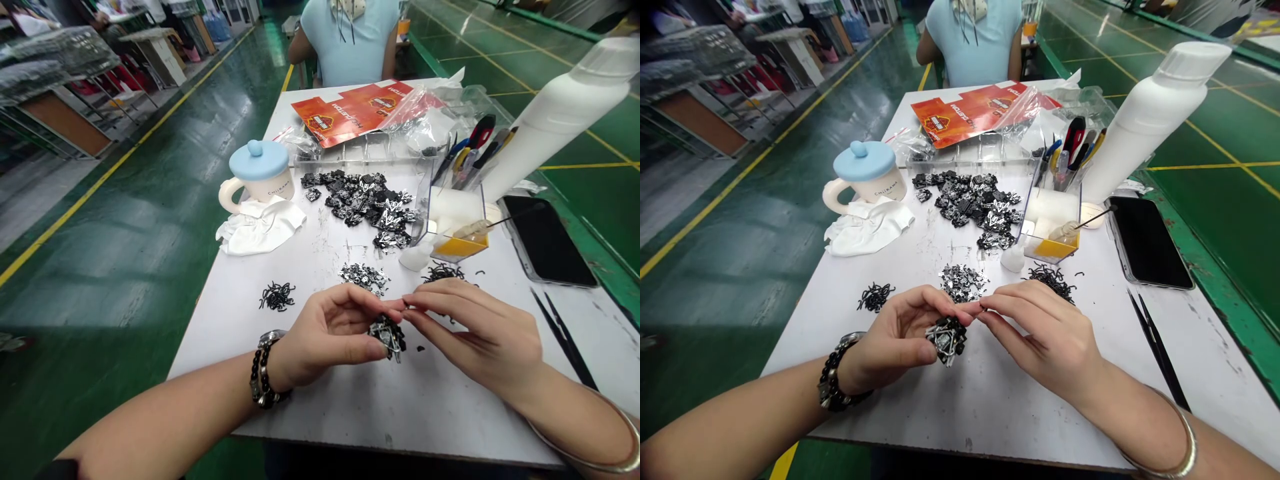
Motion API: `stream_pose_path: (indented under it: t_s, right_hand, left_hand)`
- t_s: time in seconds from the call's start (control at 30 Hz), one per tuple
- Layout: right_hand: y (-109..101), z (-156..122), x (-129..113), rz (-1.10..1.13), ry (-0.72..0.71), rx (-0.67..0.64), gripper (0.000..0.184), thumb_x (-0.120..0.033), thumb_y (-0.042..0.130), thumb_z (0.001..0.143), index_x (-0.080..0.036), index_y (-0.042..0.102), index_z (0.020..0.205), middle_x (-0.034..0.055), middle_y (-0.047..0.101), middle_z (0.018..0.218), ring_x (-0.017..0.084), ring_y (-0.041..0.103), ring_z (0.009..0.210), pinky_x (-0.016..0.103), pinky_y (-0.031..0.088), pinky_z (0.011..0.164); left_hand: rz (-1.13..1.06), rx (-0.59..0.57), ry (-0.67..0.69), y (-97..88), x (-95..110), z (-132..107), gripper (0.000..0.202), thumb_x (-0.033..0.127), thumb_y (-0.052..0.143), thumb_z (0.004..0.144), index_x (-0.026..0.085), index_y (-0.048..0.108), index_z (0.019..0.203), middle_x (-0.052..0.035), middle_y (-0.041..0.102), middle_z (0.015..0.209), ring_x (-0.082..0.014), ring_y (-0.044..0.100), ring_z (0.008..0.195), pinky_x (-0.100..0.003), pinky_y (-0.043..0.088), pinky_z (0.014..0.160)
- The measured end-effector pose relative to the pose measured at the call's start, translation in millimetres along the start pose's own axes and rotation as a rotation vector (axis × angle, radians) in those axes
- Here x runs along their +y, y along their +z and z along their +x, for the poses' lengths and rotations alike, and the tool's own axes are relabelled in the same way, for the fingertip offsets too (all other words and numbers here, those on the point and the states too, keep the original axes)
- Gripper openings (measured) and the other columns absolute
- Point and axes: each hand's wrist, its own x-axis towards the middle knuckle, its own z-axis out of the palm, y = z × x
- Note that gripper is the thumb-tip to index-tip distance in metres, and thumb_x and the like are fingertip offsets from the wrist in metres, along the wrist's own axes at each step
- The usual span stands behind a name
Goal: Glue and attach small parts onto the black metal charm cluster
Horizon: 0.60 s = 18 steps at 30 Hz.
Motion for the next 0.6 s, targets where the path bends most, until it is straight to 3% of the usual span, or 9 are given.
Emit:
stream_pose_path:
  t_s: [0.1, 0.2, 0.37, 0.5, 0.6]
  right_hand:
    - [-5.9, 1.3, -0.3, 0.12, 0.113, 0.029, 0.018, -0.008, 0.067, 0.079, -0.02, 0.065, 0.092, 0.0004, 0.067, 0.084, 0.012, 0.063, 0.075, 0.021, 0.052, 0.066]
    - [-9.8, 2.2, -2.4, 0.407, 0.312, 0.044, 0.018, -0.01, 0.07, 0.077, -0.025, 0.066, 0.087, -0.003, 0.067, 0.082, 0.009, 0.063, 0.077, 0.015, 0.052, 0.066]
    - [-1.7, 1.1, -6.7, 0.875, 0.519, -0.11, 0.014, -0.022, 0.074, 0.077, -0.031, 0.07, 0.088, -0.0042, 0.067, 0.079, 0.008, 0.062, 0.075, 0.014, 0.052, 0.067]
    - [4.2, -0.2, -8.1, 0.931, 0.619, -0.163, 0.013, -0.026, 0.076, 0.075, -0.032, 0.072, 0.086, -0.0031, 0.067, 0.077, 0.008, 0.061, 0.071, 0.015, 0.05, 0.065]
    - [3.3, 0.1, -8.6, 0.887, 0.603, -0.165, 0.013, -0.025, 0.077, 0.074, -0.031, 0.072, 0.085, -0.0022, 0.067, 0.074, 0.009, 0.061, 0.069, 0.016, 0.05, 0.063]
  left_hand:
    - [0.067, 0.006, 0.014, 0.6, -0.3, -0.4, 0.032, 0.006, 0.074, 0.071, 0.017, 0.063, 0.1, -0.006, 0.07, 0.107, -0.0215, 0.056, 0.119, -0.035, 0.041, 0.107]
    - [0.184, 0.049, 0.059, 2.6, -0.4, -1.2, 0.036, 0.004, 0.073, 0.071, 0.018, 0.063, 0.102, -0.0052, 0.068, 0.107, -0.0182, 0.061, 0.11, -0.03, 0.047, 0.101]
    - [0.412, 0.078, 0.182, 5.4, -1.3, -2.8, 0.041, 0.004, 0.075, 0.066, 0.018, 0.065, 0.103, -0.0053, 0.064, 0.098, -0.0154, 0.064, 0.092, -0.027, 0.054, 0.087]
    - [0.52, 0.071, 0.28, 4.1, -1.6, -2.0, 0.043, 0.005, 0.078, 0.064, 0.017, 0.066, 0.104, -0.0077, 0.064, 0.097, -0.0168, 0.063, 0.091, -0.029, 0.055, 0.084]
    - [0.56, 0.059, 0.316, 3.3, -1.0, -1.0, 0.043, 0.007, 0.078, 0.064, 0.017, 0.067, 0.104, -0.0088, 0.065, 0.096, -0.0175, 0.063, 0.089, -0.029, 0.056, 0.082]
